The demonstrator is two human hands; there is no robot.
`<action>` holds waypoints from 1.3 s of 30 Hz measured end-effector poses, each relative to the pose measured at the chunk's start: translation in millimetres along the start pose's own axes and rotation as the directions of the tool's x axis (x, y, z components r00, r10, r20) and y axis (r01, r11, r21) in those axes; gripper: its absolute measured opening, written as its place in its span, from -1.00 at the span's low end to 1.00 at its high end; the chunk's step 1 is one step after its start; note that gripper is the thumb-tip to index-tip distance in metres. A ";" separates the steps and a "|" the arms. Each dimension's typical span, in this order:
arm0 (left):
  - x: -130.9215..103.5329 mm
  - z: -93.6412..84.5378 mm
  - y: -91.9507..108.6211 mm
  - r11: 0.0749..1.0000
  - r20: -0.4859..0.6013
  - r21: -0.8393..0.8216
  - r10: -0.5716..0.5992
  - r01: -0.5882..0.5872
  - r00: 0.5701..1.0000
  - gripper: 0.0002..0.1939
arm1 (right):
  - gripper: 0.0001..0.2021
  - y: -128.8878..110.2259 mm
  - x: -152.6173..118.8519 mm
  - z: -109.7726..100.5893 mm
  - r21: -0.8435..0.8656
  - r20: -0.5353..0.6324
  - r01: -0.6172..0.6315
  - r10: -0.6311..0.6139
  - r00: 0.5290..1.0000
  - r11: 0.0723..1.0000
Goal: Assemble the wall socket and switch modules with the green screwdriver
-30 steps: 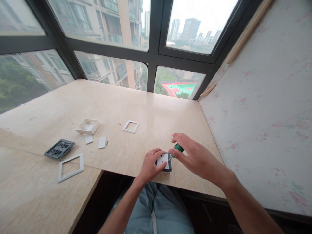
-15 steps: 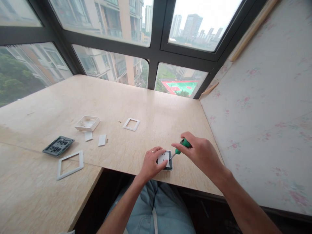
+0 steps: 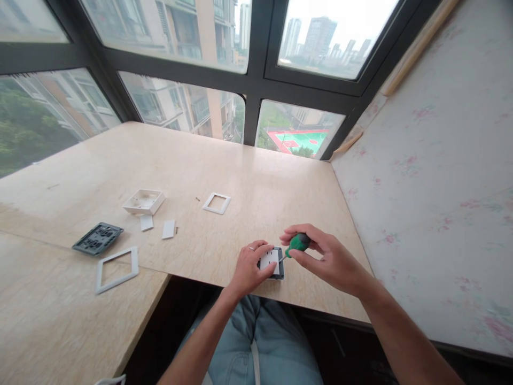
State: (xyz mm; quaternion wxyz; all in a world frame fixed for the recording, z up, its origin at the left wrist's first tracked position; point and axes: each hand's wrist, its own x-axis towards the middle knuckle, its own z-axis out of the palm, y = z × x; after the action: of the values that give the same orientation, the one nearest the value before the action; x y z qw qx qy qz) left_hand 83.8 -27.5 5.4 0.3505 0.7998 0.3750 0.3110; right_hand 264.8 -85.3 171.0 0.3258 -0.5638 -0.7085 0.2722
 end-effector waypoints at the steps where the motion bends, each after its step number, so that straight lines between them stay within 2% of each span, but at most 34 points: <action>1: 0.0 0.2 -0.2 1.000 -0.003 0.001 0.003 -0.003 1.000 -0.59 | -0.73 0.7 0.7 1.4 -0.085 -0.059 0.001 -0.006 0.998 0.996; 4: -0.4 1.2 -0.9 1.000 -0.015 0.002 0.007 -0.007 1.000 -0.60 | -0.58 4.7 2.0 6.4 -0.397 -0.259 -0.026 -0.084 0.962 0.918; 6: -0.6 1.9 -1.2 1.000 -0.020 0.002 0.010 -0.010 1.000 -0.60 | -0.52 7.0 2.0 8.9 -0.481 -0.287 -0.018 -0.138 0.948 0.877; 8: -0.8 2.2 -1.3 1.000 -0.024 0.005 0.016 -0.016 1.000 -0.60 | -0.57 7.6 1.6 10.0 -0.432 -0.243 0.035 -0.154 0.958 0.901; 10: -0.9 2.3 -1.3 1.000 -0.031 0.006 0.021 -0.021 0.999 -0.61 | -0.65 6.5 1.0 9.8 -0.309 -0.179 0.083 -0.143 0.973 0.948; 12: -0.9 2.2 -1.2 1.000 -0.035 0.008 0.022 -0.021 0.999 -0.62 | -0.70 4.0 -0.1 8.5 -0.205 -0.121 0.079 -0.105 0.987 0.976; 15: -0.8 2.0 -1.0 1.000 -0.033 0.010 0.014 -0.014 0.999 -0.61 | -0.74 -0.9 -2.8 4.8 -0.162 -0.056 0.030 -0.040 0.998 0.986; 20: -0.6 1.6 -0.6 1.000 -0.016 0.005 0.002 -0.002 1.000 -0.60 | -0.57 -4.6 -7.1 -0.3 -0.138 0.017 0.005 -0.003 1.000 0.990; 23: -0.6 1.2 -0.2 1.000 -0.010 0.000 0.002 -0.002 1.000 -0.61 | -0.64 -0.1 -6.3 1.8 -0.083 -0.027 -0.004 0.002 1.000 0.997; 25: -0.5 0.9 0.3 1.000 -0.009 -0.001 0.001 -0.001 1.000 -0.60 | -0.69 5.0 -5.1 4.9 -0.105 -0.105 0.040 -0.051 0.993 0.994; 28: -0.3 0.6 0.8 1.000 -0.008 0.002 -0.002 0.002 1.000 -0.59 | -0.69 12.2 -3.6 9.2 -0.338 -0.245 0.095 -0.185 0.952 0.936; 31: -0.4 0.5 1.2 1.000 -0.007 0.007 0.002 -0.001 1.000 -0.59 | -0.67 14.8 -2.5 9.8 -0.577 -0.339 0.002 -0.243 0.909 0.816; 33: -0.5 0.8 1.4 1.000 -0.010 0.010 0.005 -0.005 1.000 -0.60 | -0.60 13.4 -1.8 8.1 -0.635 -0.353 -0.049 -0.233 0.906 0.771; 36: -0.7 1.4 1.5 1.000 -0.025 0.018 0.006 -0.006 1.000 -0.60 | -0.62 9.1 -1.3 4.3 -0.582 -0.299 -0.007 -0.206 0.932 0.813; 39: -0.8 1.8 1.1 1.000 -0.026 0.017 0.002 -0.002 1.000 -0.59 | -0.67 6.3 -3.1 2.1 -0.384 -0.229 0.061 -0.159 0.960 0.921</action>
State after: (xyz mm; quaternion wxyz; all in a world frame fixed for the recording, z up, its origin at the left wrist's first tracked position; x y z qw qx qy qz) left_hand 85.2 -29.3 5.1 0.3386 0.7989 0.3813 0.3188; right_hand 267.6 -87.0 164.4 0.3163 -0.6046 -0.7300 0.0387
